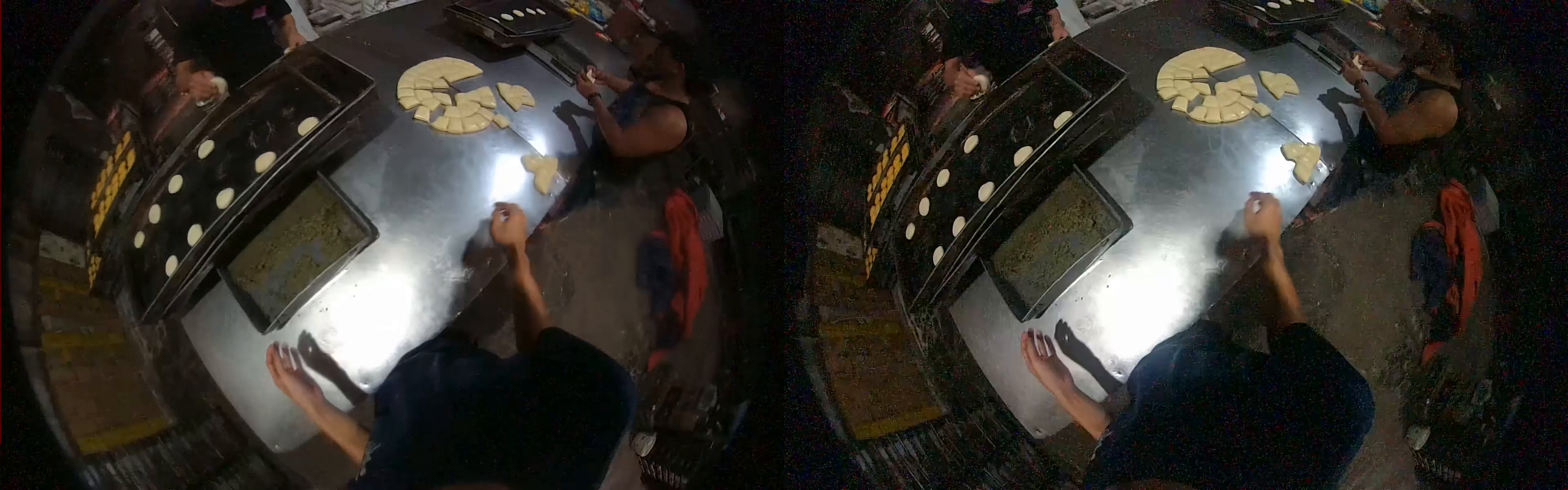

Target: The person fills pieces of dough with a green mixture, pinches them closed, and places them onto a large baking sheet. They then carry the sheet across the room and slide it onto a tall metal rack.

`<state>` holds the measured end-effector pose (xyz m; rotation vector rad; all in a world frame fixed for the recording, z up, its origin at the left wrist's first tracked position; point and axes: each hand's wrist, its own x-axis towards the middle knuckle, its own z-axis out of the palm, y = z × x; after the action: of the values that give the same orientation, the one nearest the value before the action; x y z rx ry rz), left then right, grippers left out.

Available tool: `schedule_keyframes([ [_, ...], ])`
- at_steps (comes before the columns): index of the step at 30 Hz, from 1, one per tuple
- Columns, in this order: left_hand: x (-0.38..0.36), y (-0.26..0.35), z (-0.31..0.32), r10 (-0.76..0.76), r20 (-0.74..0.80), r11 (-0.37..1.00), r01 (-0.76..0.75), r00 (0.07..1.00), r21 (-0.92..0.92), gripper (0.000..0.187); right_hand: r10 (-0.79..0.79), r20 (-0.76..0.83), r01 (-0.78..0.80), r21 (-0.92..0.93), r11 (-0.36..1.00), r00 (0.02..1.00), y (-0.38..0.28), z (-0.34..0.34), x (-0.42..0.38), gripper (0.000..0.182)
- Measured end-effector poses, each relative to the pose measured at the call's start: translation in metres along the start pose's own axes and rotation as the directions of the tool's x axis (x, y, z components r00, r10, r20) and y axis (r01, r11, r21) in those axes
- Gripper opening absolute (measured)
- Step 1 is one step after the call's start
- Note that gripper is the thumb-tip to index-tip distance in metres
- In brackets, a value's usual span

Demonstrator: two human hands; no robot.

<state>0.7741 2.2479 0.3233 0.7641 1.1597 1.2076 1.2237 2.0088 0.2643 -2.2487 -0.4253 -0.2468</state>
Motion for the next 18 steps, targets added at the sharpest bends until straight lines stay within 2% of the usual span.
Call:
schedule_keyframes([
  [1,-0.003,-0.007,0.006,0.003,0.041,1.0,-0.003,0.999,-0.017,0.036,0.073,-0.053,-0.075,-0.025,0.997,0.996,0.015,-0.011,0.012,0.018],
  [3,-0.015,-0.006,0.024,0.027,0.072,0.999,-0.026,0.997,-0.021,0.036,0.028,-0.259,-0.078,-0.181,0.98,0.966,0.056,-0.021,0.039,0.027],
  [5,-0.029,-0.002,0.039,0.054,0.113,0.997,-0.059,0.992,0.041,0.035,0.36,-0.335,-0.464,-0.317,0.827,0.871,0.103,-0.024,0.073,0.04],
  [7,-0.035,-0.009,0.048,0.059,0.08,0.995,-0.066,0.995,0.077,0.034,0.59,-0.231,-0.617,-0.484,0.62,0.774,0.118,-0.036,0.1,0.054],
  [9,-0.047,-0.007,0.058,0.081,0.038,0.992,-0.084,0.996,0.097,0.03,0.649,-0.261,-0.681,-0.47,0.561,0.715,0.09,-0.032,0.11,0.061],
  [10,-0.05,-0.009,0.063,0.083,0.032,0.99,-0.086,0.996,0.107,0.028,0.535,-0.308,-0.604,-0.565,0.562,0.787,0.088,-0.023,0.11,0.066],
  [11,-0.051,-0.012,0.065,0.083,0.025,0.99,-0.086,0.996,0.113,0.026,0.454,-0.203,-0.488,-0.525,0.698,0.868,0.144,-0.002,0.12,0.065],
  [12,-0.055,-0.011,0.07,0.089,0.066,0.987,-0.097,0.994,0.127,0.024,0.455,-0.182,-0.482,-0.488,0.728,0.872,0.102,-0.005,0.115,0.052],
  [13,-0.055,-0.012,0.075,0.09,0.117,0.985,-0.106,0.989,0.135,0.023,0.39,-0.06,-0.392,-0.25,0.885,0.919,0.082,-0.008,0.099,0.039],
  [15,-0.052,-0.026,0.083,0.04,0.138,0.978,-0.067,0.99,0.197,0.02,0.23,0.007,-0.229,0.104,0.968,0.973,0.081,0.036,0.079,0.032],
  [17,-0.063,-0.021,0.105,-0.001,0.309,0.976,-0.067,0.951,0.208,0.023,0.032,0.333,-0.087,0.15,0.985,0.942,0.011,0.051,0.025,0.037],
  [18,-0.064,-0.029,0.109,-0.095,0.386,0.959,-0.019,0.918,0.283,0.029,-0.155,0.508,-0.057,0.378,0.924,0.848,0.01,0.078,-0.008,0.03],
])
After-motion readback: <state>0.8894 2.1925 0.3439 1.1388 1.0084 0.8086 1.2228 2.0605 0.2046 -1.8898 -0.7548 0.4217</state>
